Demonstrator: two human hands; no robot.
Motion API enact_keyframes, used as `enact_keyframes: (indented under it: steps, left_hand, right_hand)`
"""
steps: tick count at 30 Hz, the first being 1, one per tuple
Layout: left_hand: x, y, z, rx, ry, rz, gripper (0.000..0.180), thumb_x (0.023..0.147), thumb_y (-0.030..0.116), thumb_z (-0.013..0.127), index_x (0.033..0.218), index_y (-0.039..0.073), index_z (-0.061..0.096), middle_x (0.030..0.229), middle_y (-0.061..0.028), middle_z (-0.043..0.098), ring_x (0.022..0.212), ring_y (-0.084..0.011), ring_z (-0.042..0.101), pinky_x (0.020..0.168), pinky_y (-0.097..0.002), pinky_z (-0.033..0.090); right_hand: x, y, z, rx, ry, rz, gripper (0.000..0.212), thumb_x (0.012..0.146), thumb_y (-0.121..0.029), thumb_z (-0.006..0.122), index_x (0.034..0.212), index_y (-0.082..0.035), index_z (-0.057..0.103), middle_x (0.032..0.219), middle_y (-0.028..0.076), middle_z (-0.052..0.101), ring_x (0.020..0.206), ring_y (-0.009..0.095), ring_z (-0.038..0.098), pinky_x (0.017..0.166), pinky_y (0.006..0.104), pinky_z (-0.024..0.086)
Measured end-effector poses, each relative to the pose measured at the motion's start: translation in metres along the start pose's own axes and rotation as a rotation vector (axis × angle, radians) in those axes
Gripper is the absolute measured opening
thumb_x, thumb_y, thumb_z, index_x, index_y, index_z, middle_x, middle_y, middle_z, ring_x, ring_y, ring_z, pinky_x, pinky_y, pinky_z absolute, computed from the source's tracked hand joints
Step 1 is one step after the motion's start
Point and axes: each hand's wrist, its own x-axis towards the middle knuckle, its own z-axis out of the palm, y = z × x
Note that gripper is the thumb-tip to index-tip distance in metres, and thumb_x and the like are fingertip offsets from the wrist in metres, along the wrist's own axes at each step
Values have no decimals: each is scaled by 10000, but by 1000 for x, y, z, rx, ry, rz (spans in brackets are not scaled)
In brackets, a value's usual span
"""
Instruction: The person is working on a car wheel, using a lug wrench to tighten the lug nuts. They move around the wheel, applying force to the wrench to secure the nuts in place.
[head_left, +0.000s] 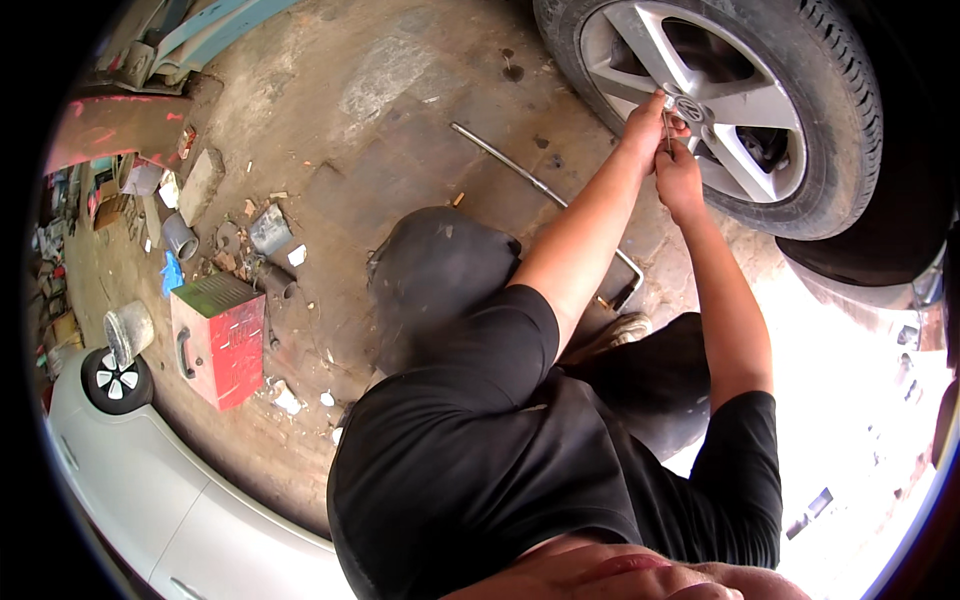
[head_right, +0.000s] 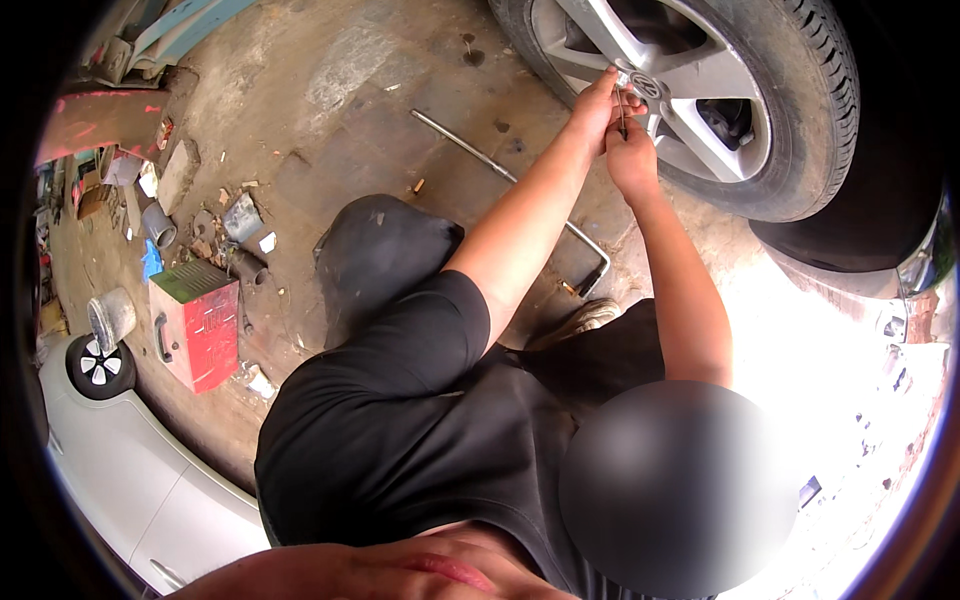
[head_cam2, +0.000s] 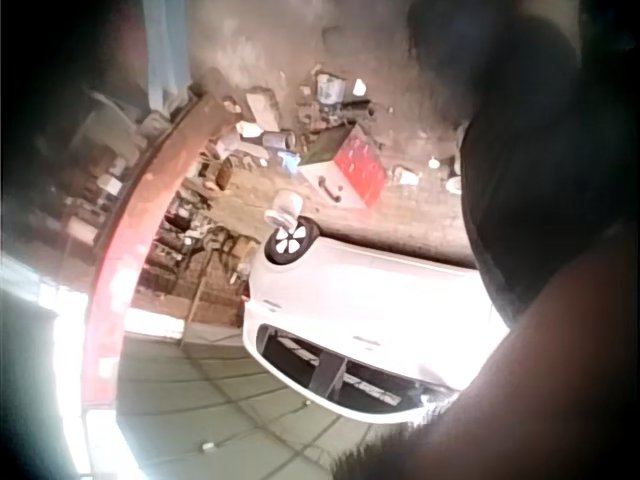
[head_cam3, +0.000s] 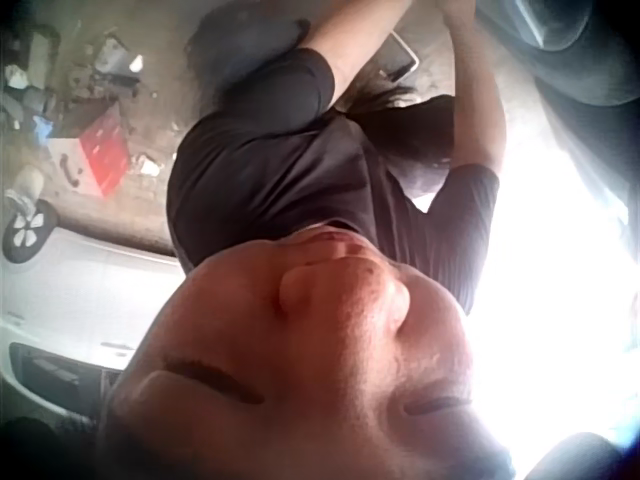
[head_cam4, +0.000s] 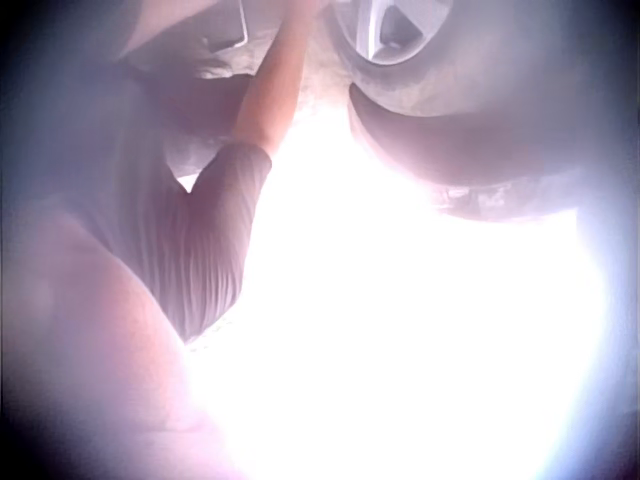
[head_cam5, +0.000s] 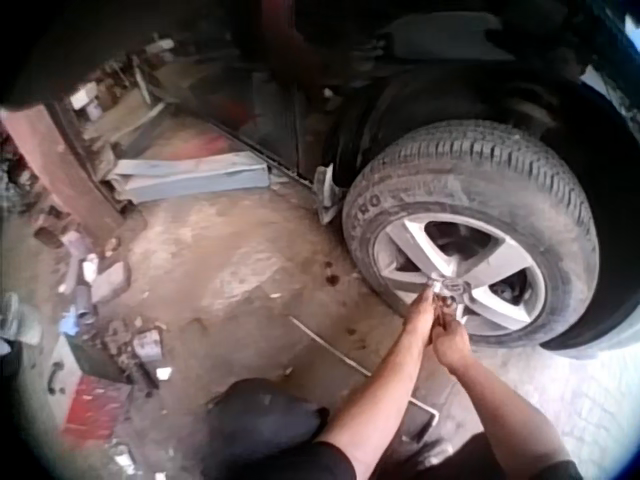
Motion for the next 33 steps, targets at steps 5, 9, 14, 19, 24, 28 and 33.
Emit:
enact_keyframes:
  steps: [5,9,14,19,24,28,33]
  left_hand:
    - [-11,13,9,-10,-20,9,359,956,421,463,893,80,556,717,-45,620,716,-188,650,619,-285,458]
    - [-14,48,43,192,79,420,306,934,335,489,845,46,532,689,-34,582,636,-154,596,596,-292,454]
    - [-72,76,107,831,434,649,360,735,234,637,949,-50,586,913,-267,621,928,-424,603,835,-463,477]
    - [-92,177,36,2041,229,584,517,672,435,639,961,9,679,941,-207,670,934,-337,643,829,-400,510]
    - [-165,296,-155,1961,501,443,484,673,380,668,1042,68,663,979,-175,674,938,-323,645,812,-401,517]
    - [-269,320,-325,1774,1184,257,535,701,321,664,1154,43,614,1072,-215,646,1006,-343,625,865,-387,503]
    - [-331,282,-459,1438,1427,-33,513,749,307,640,1188,45,597,1122,-190,636,1069,-333,602,911,-382,477]
  right_hand:
    - [-11,-16,-9,50,-21,42,266,857,-168,507,1048,-3,592,878,136,641,804,218,598,761,336,462]
    - [-9,-13,-17,-51,-45,-158,296,881,-211,530,1080,3,577,959,191,641,894,284,613,813,359,459]
    - [-28,-31,-2,125,-129,-394,262,929,-147,517,1127,19,556,1013,80,612,910,155,544,791,284,443]
    - [24,14,30,89,-179,-375,194,965,-215,526,1032,-44,589,852,-25,534,757,56,449,708,192,382]
    - [25,41,39,-62,-325,-406,260,965,-219,512,1114,-15,572,1040,81,613,982,140,554,899,267,404]
    - [14,60,32,-194,-373,-405,265,960,-200,505,1144,-18,562,1086,108,617,1026,176,567,934,287,399]
    - [9,77,32,-315,-336,-408,264,955,-192,504,1150,-23,559,1087,121,617,1027,206,577,924,295,411]
